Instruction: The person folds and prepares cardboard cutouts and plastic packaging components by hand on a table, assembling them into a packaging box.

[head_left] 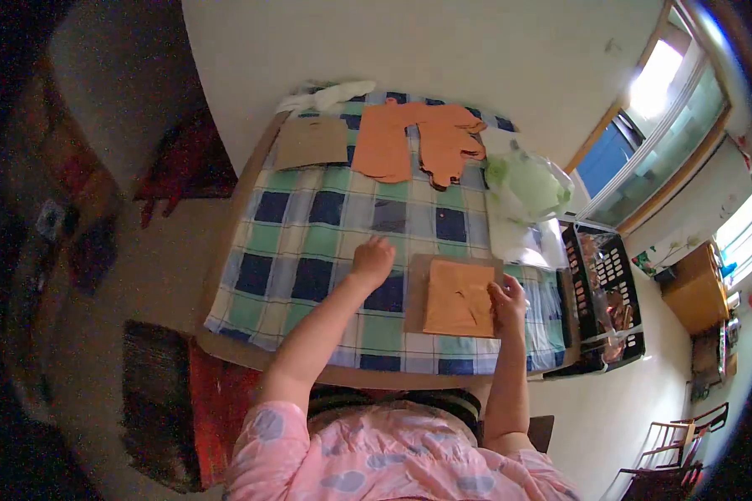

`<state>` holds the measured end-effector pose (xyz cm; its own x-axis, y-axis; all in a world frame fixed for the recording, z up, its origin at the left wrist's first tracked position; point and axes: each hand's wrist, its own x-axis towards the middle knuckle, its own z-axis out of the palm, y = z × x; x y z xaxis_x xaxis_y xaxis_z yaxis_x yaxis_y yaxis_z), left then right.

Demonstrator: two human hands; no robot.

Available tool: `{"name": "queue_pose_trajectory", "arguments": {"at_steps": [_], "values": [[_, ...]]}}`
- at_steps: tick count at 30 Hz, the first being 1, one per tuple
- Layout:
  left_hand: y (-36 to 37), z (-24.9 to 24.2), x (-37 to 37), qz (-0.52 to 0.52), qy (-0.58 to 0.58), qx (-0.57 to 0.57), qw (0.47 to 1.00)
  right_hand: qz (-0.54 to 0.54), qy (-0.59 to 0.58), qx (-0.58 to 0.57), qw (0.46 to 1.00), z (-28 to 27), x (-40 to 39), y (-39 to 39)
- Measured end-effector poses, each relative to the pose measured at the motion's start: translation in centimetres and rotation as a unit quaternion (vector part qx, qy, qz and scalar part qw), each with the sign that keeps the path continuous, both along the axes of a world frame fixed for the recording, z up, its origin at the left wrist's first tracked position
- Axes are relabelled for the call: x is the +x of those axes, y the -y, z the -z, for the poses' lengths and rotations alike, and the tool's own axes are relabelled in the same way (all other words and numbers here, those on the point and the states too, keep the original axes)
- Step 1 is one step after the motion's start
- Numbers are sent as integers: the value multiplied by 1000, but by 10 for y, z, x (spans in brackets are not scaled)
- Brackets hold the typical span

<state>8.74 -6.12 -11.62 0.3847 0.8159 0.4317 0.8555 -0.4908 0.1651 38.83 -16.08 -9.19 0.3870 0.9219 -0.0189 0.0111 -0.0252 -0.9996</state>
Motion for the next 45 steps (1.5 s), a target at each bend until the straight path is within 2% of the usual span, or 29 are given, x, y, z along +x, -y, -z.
{"name": "queue_pose_trajectory", "arguments": {"at_steps": [2, 3, 6, 8, 11, 13, 15, 20, 23, 25, 27, 30, 33, 36, 39, 42, 43, 45], "values": [[6, -8, 6, 1, 8, -27, 1000, 0, -5, -3, 1000, 1, -13, -1], [13, -20, 10, -4, 15, -51, 999, -51, 90, -21, 994, 17, -6, -6], [27, -32, 18, -10, 29, -77, 997, -78, 36, -33, 996, 14, -50, -2], [32, -29, 20, -5, 34, -74, 997, -82, 81, -4, 993, 64, -52, -16], [37, -21, 21, 13, 57, -40, 997, -72, 209, -9, 975, 64, -62, -13], [35, -9, 19, 24, 94, 11, 995, -70, 233, -57, 968, 30, -73, -3], [34, -5, 18, 46, 105, 18, 993, -77, 175, -132, 973, 2, -82, 5], [33, 6, 16, 83, 99, -29, 991, -90, 217, -80, 969, 25, -72, 4], [36, 3, 20, 92, 106, -45, 989, -86, 260, -11, 962, 61, -59, -9], [39, 3, 20, 99, 118, -37, 987, -89, 220, 4, 971, 50, -64, -10], [42, 3, 20, 99, 134, -47, 985, -95, 112, -36, 988, 26, -75, -8], [44, 8, 19, 100, 119, -48, 987, -74, 219, -18, 973, 40, -79, -21], [45, 16, 19, 94, 104, -52, 989, -82, 248, -66, 963, 21, -84, -20], [46, 12, 17, 94, 76, -58, 991, -84, 353, -14, 932, -6, -77, -4], [48, 9, 15, 92, 92, -56, 990, -247, 554, 131, 784, -44, -65, 38], [44, 13, 16, 95, 124, -64, 986, -357, 635, 155, 667, -55, -66, 66], [43, 15, 18, 99, 132, -69, 984, -361, 666, 178, 628, -46, -64, 64], [39, 20, 22, 97, 145, -61, 983, -386, 656, 204, 616, -46, -64, 61]]}}
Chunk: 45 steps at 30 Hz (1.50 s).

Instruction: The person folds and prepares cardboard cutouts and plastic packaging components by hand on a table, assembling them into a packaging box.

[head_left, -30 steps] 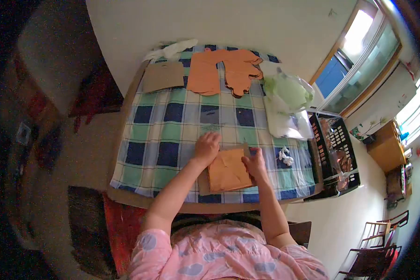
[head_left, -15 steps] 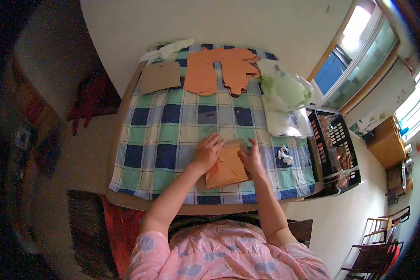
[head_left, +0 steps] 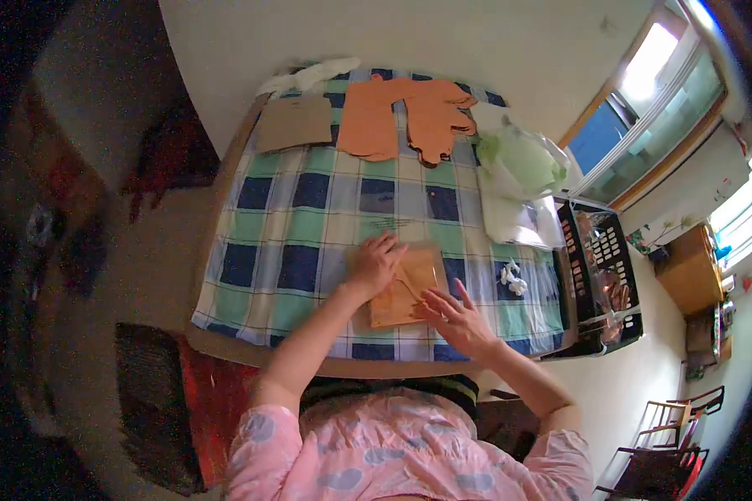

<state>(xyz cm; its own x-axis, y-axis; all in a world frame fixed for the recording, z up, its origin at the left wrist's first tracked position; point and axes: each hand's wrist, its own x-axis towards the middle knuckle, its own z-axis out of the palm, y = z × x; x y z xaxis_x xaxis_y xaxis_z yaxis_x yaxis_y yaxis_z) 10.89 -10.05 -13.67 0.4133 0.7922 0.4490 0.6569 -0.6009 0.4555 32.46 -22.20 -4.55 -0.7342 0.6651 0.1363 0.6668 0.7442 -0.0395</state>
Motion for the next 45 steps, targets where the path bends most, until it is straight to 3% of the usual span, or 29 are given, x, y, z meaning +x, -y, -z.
{"name": "queue_pose_trajectory", "arguments": {"at_steps": [5, 10, 13, 16, 18, 20, 22, 24, 26, 28, 29, 31, 34, 39, 42, 45], "values": [[-3, 0, -2, 1, 3, 8, 1000, -57, -10, 53, 997, -2, -8, -3], [6, -46, -16, -7, 51, -79, 996, -29, -98, 33, 994, 10, -19, -14], [11, -25, -45, -181, 349, 6, 919, 6, -164, 69, 984, 1, -27, -22], [38, 13, -62, -191, 573, -59, 795, 30, -175, 57, 982, -4, -30, -32], [59, 12, -49, -125, 472, -203, 849, 30, -191, 61, 979, -15, -36, -34], [53, 47, -22, -52, 440, -303, 844, 27, -193, 54, 979, -24, -39, -32], [36, 66, 8, -48, 513, -406, 755, 19, -197, 49, 979, -24, -42, -31], [21, 11, 29, -110, 591, -538, 591, 16, -198, 46, 979, -23, -42, -28], [-30, 88, 37, 195, 722, -519, 414, 17, -203, 42, 978, -20, -41, -25], [-54, 136, 46, 258, 754, -464, 387, 20, -178, 45, 983, -9, -36, -26], [-55, 146, 51, 174, 748, -437, 469, 22, -167, 46, 985, -5, -34, -26], [-49, 148, 50, 114, 726, -419, 534, 35, -152, 47, 987, -5, -32, -24], [-34, 138, 39, 151, 708, -455, 518, 38, -151, 49, 987, -1, -31, -27], [-16, 131, 42, 64, 681, -471, 556, 40, -170, 113, 978, -6, -49, -22], [19, 50, 37, -46, 620, -499, 604, 32, -155, 109, 981, -9, -55, -26], [29, 31, 34, -17, 651, -473, 594, 22, -159, 86, 983, -2, -58, -33]]}}
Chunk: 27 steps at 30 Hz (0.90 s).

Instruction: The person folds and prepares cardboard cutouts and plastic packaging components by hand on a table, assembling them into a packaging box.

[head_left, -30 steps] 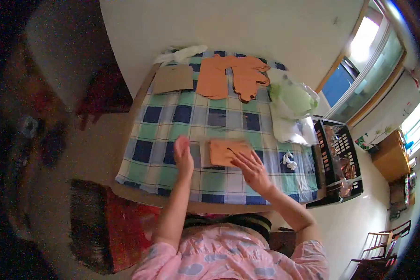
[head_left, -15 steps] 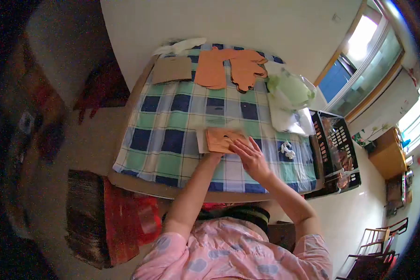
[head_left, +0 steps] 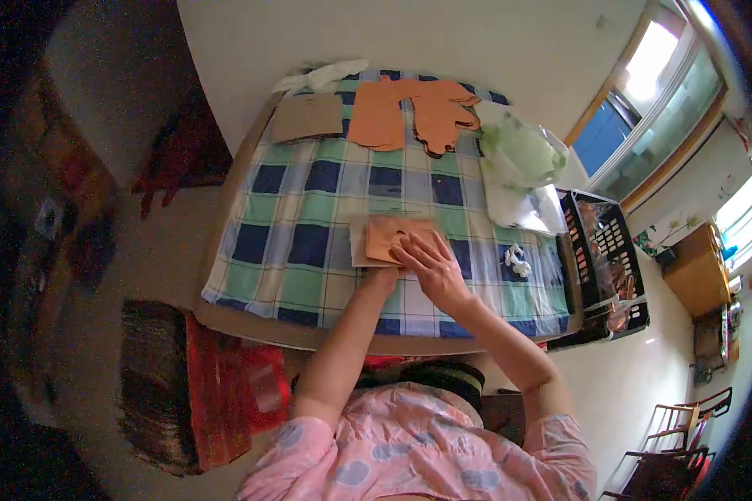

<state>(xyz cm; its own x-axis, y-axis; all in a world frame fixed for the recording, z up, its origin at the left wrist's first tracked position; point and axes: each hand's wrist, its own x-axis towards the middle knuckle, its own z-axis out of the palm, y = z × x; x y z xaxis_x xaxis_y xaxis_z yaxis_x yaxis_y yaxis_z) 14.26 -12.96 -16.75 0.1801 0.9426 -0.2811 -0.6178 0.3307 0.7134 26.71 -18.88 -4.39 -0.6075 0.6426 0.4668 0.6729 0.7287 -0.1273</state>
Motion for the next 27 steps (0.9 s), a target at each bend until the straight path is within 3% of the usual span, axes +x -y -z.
{"name": "queue_pose_trajectory", "arguments": {"at_steps": [3, 6, 8, 12, 15, 18, 21, 24, 27], "values": [[20, -24, -13, 18, 5, 23, 1000, 4, -17, -19, 1000, 5, -4, -2], [9, -10, -3, 23, -9, -17, 1000, 7, -33, -15, 999, 7, -8, -4], [10, -3, -7, 57, 8, 20, 998, 11, -51, 17, 998, 2, -11, 0], [29, -18, -6, 5, 23, 99, 995, -8, -26, 63, 998, 5, -3, 1], [39, -42, -4, -8, 97, -9, 995, -21, -44, 67, 997, 8, -2, -12], [37, -34, -5, -13, 100, -64, 993, -22, -32, 53, 998, 10, -1, -17], [39, -25, -5, -14, 66, -46, 997, -23, -33, 59, 997, 18, -2, -21], [28, 16, -2, 70, 29, -43, 996, -14, -12, 46, 999, 16, -6, -20], [56, -50, -4, -9, -22, -35, 999, 11, 32, 31, 999, 15, -12, -19]]}}
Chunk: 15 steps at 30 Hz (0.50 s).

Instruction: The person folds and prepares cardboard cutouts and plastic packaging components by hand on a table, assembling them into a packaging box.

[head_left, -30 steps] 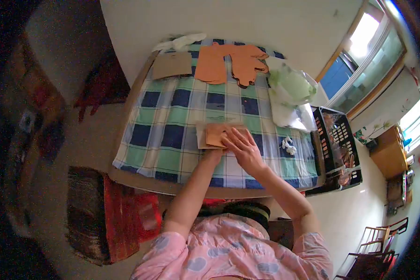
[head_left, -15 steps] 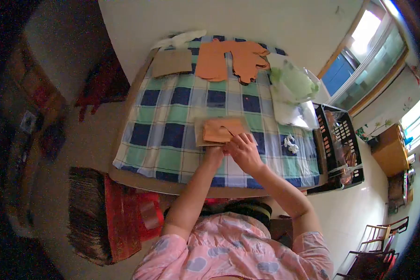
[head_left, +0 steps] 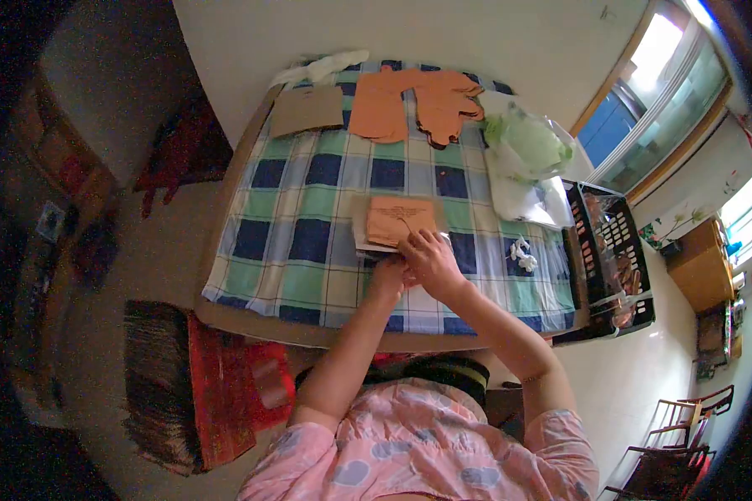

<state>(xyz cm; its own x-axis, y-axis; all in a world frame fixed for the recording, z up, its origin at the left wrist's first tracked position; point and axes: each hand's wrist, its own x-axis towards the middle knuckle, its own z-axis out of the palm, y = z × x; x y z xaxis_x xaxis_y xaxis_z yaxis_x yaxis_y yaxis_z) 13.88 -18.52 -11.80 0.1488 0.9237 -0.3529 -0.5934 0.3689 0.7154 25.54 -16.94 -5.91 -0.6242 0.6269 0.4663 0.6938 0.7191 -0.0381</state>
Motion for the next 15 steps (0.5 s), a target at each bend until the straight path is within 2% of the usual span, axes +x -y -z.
{"name": "queue_pose_trajectory", "arguments": {"at_steps": [3, 6, 15], "values": [[-1, 8, -3, -29, 54, -46, 997, 23, 19, -9, 1000, -5, -3, 6], [0, 10, -6, 48, -26, 7, 998, 20, 4, -11, 1000, 0, -2, 3], [0, 10, -6, 27, -16, 20, 999, 13, -29, 3, 999, 15, -2, -7]]}}
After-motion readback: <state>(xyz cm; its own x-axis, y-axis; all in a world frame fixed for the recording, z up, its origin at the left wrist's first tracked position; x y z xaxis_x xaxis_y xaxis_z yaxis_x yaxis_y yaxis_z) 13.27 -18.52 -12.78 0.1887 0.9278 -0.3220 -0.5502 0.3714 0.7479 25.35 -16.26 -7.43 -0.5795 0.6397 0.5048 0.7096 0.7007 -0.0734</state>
